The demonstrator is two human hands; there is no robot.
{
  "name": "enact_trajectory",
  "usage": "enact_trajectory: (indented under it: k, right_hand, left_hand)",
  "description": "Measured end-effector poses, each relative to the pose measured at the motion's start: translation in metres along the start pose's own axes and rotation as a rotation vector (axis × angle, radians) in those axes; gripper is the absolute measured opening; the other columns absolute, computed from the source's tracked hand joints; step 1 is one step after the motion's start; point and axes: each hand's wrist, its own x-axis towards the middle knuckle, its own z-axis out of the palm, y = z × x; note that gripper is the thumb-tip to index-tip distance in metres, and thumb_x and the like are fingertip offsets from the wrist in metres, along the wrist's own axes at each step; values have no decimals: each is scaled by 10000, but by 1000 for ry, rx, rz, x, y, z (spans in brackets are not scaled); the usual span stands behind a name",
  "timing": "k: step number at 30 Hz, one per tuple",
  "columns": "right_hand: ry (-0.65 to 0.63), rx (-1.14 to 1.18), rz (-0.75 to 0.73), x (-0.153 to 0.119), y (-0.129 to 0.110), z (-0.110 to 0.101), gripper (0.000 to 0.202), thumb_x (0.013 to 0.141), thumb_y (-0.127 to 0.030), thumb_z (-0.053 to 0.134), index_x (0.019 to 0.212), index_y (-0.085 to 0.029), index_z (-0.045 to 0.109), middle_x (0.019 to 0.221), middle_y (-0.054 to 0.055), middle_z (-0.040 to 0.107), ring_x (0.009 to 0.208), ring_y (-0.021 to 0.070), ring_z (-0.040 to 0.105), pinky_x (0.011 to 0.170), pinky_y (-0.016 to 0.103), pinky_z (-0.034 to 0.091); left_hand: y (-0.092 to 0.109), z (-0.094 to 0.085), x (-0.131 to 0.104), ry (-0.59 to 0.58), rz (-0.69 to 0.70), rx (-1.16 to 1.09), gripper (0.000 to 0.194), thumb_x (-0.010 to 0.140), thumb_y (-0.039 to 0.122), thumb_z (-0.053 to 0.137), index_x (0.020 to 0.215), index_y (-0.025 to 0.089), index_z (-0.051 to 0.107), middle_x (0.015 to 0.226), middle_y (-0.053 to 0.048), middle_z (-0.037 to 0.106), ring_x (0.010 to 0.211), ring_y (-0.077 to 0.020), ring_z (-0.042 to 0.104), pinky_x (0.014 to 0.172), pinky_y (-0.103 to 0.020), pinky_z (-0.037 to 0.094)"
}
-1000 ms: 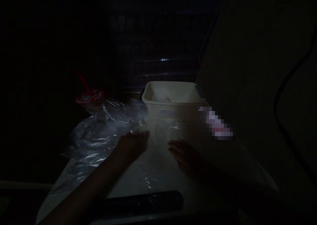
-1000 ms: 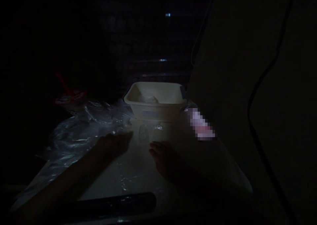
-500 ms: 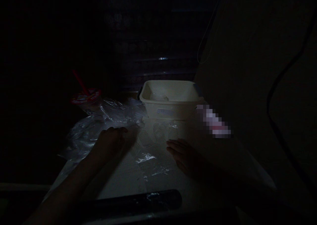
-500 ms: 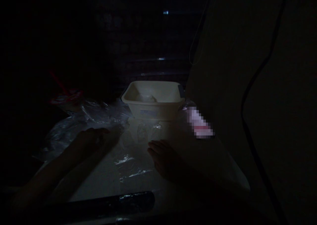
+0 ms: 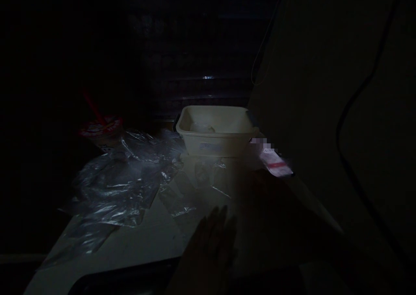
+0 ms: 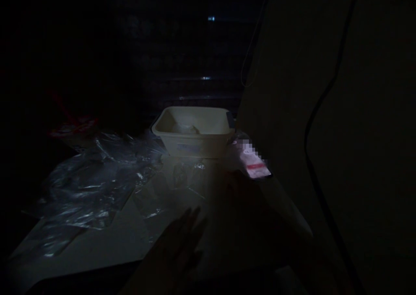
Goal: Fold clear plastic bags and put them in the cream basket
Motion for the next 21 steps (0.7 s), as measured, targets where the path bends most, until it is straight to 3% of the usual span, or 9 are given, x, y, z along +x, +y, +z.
enact_trajectory:
  k: [5,8,11,14,17,21]
  right_hand:
    - [-131,127,47,4,-1,3,268,802,-282,424,1035,-155,461,1037,61,489,860,153,506,719,354,432]
    - [-180,220,58,8,-3,3,262,800,-292,423,1019,-156,476,1033,49,492,864,164,505,722,349,431]
    - [-211,319,53,11,-4,1,248,804,-298,412,997,-166,493,1035,40,494,865,167,502,728,340,429]
    - [-223,413,48,11,-5,-4,263,799,-296,424,1012,-155,482,1033,44,494,865,170,504,721,348,431]
    - [-225,499,49,9,-5,-8,257,801,-291,422,1012,-155,478,1024,48,496,848,155,510,707,341,437]
    - [-219,608,65,9,-6,-10,194,776,-247,450,910,-121,513,778,25,564,646,107,538,565,254,446]
  left_hand:
    - [-3,-5,0,-77,88,94,556,750,306,453,1252,222,229,1294,-109,282,1167,-307,236,842,-506,347]
    - [-7,-5,-6,-56,102,103,610,729,376,469,1257,187,228,1291,-142,269,1169,-334,212,849,-533,331]
    - [5,-1,-11,-12,60,35,653,750,374,432,1284,135,141,1286,-149,274,1186,-300,190,920,-481,301]
    - [25,9,-11,-37,26,-26,623,762,349,411,1285,273,82,1238,-54,387,1176,-221,256,934,-429,325]
    - [37,16,-8,-60,35,-47,523,767,384,419,1243,348,205,1209,-46,425,1133,-224,335,886,-439,358]
    - [39,13,-5,-66,58,-86,270,793,338,415,1055,279,450,1132,-56,455,962,-189,460,755,-393,423]
